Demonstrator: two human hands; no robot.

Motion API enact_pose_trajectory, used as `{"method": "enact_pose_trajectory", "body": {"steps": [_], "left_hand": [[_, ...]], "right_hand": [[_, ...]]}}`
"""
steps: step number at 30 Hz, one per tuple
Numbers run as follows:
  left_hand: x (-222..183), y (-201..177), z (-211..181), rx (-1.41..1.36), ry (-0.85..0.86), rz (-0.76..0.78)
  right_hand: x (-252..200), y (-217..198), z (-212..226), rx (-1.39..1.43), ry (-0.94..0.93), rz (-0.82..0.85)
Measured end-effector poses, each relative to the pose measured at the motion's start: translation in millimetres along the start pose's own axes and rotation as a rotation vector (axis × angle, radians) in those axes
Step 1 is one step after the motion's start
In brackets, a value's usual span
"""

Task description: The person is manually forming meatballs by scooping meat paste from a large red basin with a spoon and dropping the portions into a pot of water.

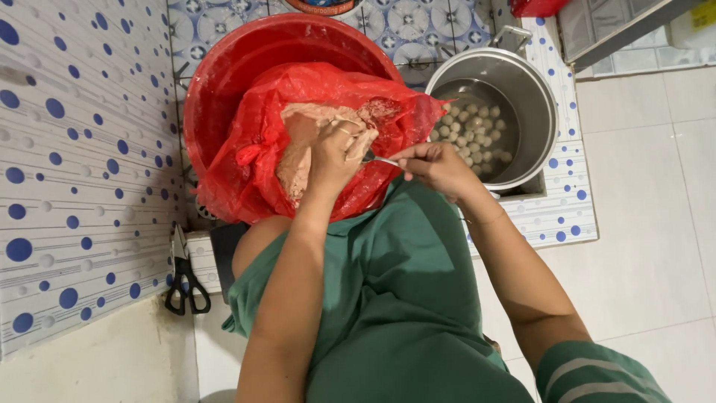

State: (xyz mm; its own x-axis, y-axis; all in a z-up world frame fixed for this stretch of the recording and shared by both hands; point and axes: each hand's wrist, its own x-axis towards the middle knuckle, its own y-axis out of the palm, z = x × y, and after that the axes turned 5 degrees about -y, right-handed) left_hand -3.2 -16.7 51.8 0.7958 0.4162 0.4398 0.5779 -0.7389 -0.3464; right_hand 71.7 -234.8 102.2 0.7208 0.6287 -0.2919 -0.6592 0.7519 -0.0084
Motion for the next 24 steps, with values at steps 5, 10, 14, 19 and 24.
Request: {"method": "enact_pose_trajectory", "body": {"steps": [5, 10, 14, 19, 24], "left_hand": [[3.5, 1.3, 27.7, -0.369, -0.466, -0.311], [21.1, -23.2, 18.6, -0.826, -0.801, -0.454], [14.2, -8.2, 47.4, -0.927, -0.882, -0.416], [9.4, -15.5, 24.0, -0.886, -0.76, -0.266], [10.3, -16.6, 4.9, -0.555, -0.704, -0.342]], "right_hand": [[-14.1, 0.2, 24.4, -0.358, -0.146, 0.021], [-3.6, 5.5, -4.1, -0.379, -0.187, -0.031], [16.6, 21.1, -57.0, -0.295, -0.247, -0.133], [30.3, 41.1, -96.2, -0.268, -0.277, -0.24], [29.7, 51.7, -94.2, -0.215, -0.32, -0.329]]}}
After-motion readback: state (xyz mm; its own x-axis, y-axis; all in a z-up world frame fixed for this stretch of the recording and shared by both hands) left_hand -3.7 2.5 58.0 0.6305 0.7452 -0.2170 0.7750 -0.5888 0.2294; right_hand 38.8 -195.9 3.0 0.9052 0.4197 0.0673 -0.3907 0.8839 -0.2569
